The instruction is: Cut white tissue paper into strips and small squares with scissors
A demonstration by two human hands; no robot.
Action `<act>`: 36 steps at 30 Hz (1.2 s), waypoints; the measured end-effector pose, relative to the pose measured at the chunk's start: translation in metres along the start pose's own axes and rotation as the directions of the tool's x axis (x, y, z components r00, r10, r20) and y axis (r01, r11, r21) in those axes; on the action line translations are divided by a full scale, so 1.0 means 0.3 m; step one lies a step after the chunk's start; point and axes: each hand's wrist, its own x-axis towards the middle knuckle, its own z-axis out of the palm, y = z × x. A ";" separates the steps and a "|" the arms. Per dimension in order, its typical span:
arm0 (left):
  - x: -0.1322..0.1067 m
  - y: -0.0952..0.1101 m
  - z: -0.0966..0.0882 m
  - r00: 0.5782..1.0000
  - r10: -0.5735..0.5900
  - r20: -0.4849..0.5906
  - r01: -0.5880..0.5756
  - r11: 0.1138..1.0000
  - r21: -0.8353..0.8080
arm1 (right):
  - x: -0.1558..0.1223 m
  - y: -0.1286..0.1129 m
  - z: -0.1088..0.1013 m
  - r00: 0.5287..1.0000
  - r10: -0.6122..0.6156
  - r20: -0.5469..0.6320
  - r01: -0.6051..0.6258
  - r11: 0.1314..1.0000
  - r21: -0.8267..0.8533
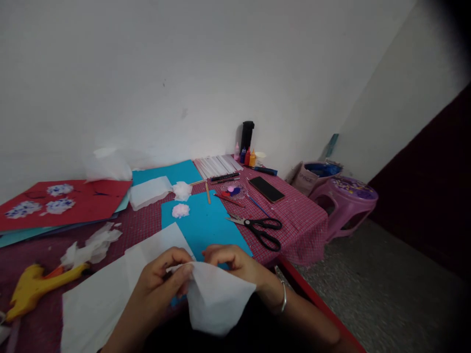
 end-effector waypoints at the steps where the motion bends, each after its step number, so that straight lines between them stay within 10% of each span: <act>1: 0.002 -0.008 -0.001 1.000 -0.022 -0.001 0.022 0.999 -0.048 | 0.002 -0.005 -0.005 1.000 -0.021 -0.009 0.021 1.000 0.000; 10: 0.014 -0.026 0.009 0.992 -0.111 -0.065 0.093 0.968 -0.234 | 0.008 -0.054 0.005 0.986 -0.162 0.036 0.166 0.973 -0.160; 15: -0.003 -0.001 -0.006 0.995 -0.018 -0.096 0.030 0.993 0.116 | 0.004 -0.054 0.010 0.990 -0.143 -0.009 0.138 0.970 -0.201; 21: -0.052 0.016 0.012 0.969 0.246 0.004 -0.209 0.811 0.546 | 0.000 -0.044 0.012 0.996 -0.086 -0.006 0.078 0.929 -0.362; 29: -0.026 0.019 0.031 0.964 0.257 0.066 -0.251 0.799 0.547 | -0.008 -0.055 0.007 0.996 -0.089 0.008 0.084 0.908 -0.411; 36: -0.028 0.046 -0.018 0.981 0.100 0.167 -0.133 0.971 0.200 | -0.008 -0.026 -0.010 0.993 0.105 -0.048 -0.106 0.994 -0.019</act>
